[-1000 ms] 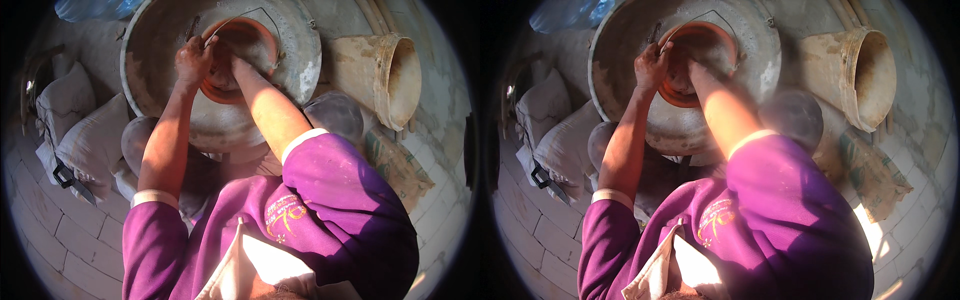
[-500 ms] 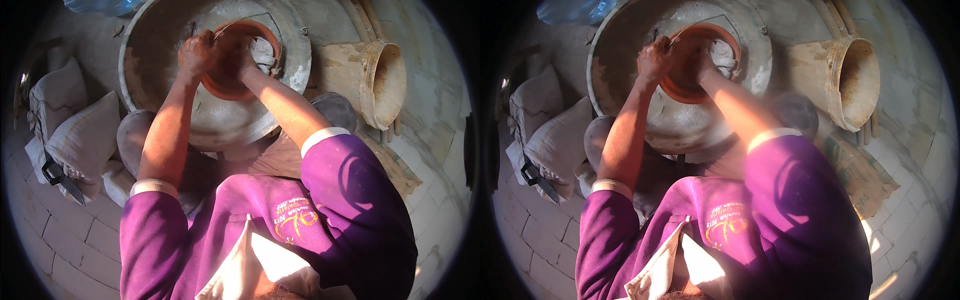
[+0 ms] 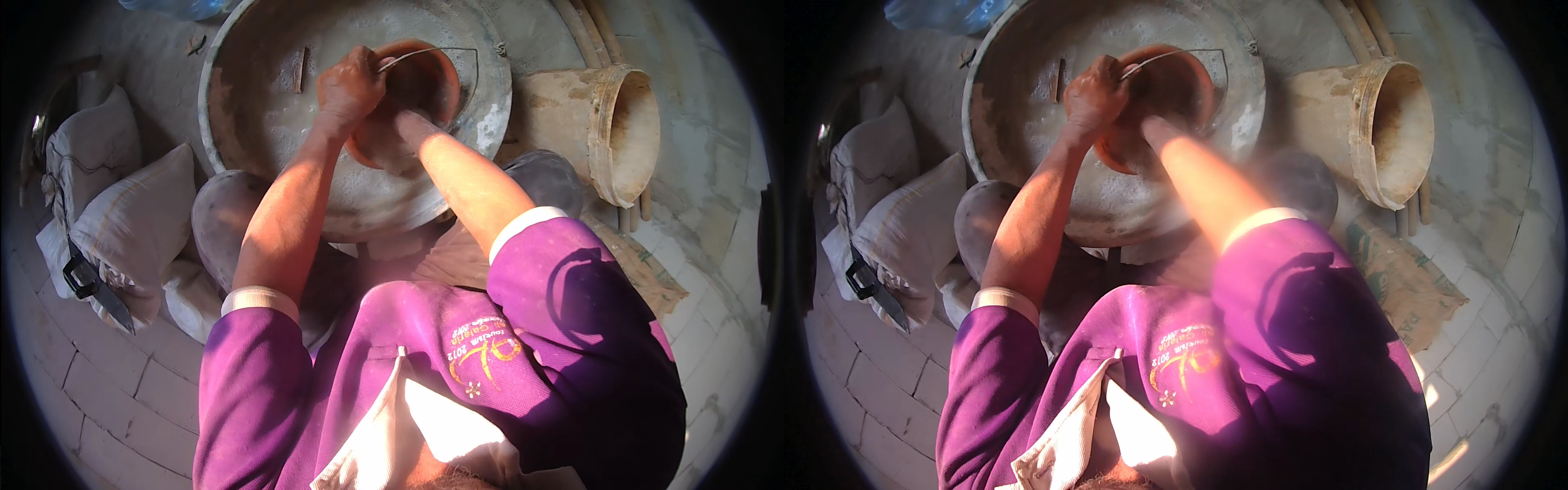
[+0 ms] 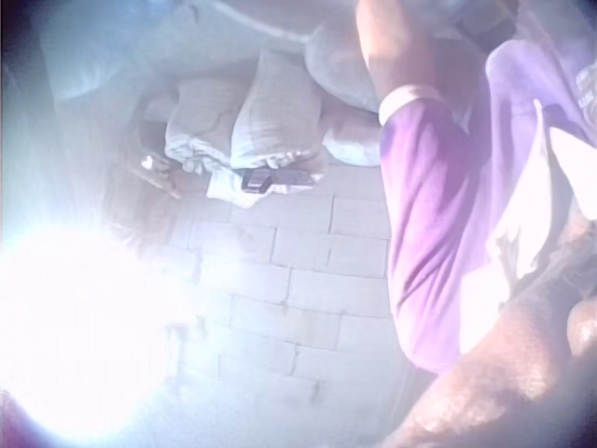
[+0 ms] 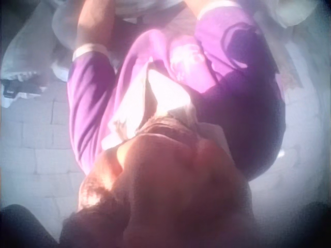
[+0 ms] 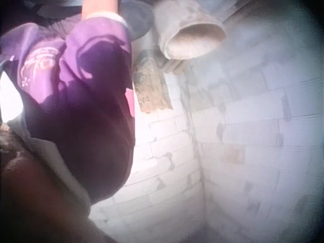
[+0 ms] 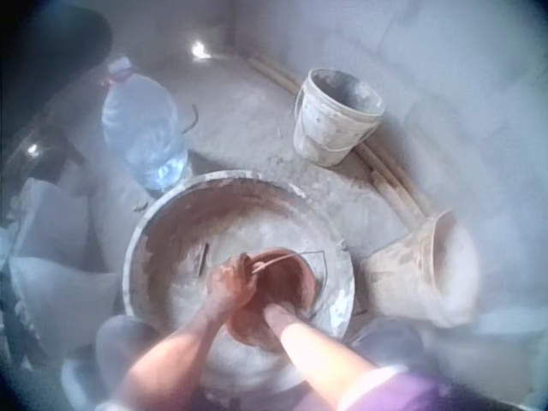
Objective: The person cleans a metal trowel by scraping it against a bucket and rinsing it in water. They then pour water into a small bucket and use a cloth to wipe the inside of the bucket repeatedly.
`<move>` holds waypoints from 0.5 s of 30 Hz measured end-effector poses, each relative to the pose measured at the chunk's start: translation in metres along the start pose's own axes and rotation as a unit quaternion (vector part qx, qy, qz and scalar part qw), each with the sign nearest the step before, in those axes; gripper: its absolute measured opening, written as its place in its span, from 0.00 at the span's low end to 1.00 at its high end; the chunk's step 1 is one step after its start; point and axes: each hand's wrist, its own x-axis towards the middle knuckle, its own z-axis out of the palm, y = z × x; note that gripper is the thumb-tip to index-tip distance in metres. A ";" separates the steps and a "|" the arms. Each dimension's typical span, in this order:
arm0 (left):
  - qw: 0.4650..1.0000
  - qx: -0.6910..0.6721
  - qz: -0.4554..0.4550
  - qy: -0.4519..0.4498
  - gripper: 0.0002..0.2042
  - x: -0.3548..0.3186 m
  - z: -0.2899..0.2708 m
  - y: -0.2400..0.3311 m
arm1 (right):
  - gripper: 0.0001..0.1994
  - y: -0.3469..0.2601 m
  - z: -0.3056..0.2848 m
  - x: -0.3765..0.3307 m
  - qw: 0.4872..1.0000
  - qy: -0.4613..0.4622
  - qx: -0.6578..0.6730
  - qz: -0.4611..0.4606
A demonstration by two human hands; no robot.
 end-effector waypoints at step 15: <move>0.939 -0.269 -0.109 -0.185 0.23 0.044 -0.110 0.003 | 0.17 -0.101 -0.194 -0.097 0.990 -0.053 -0.121 0.052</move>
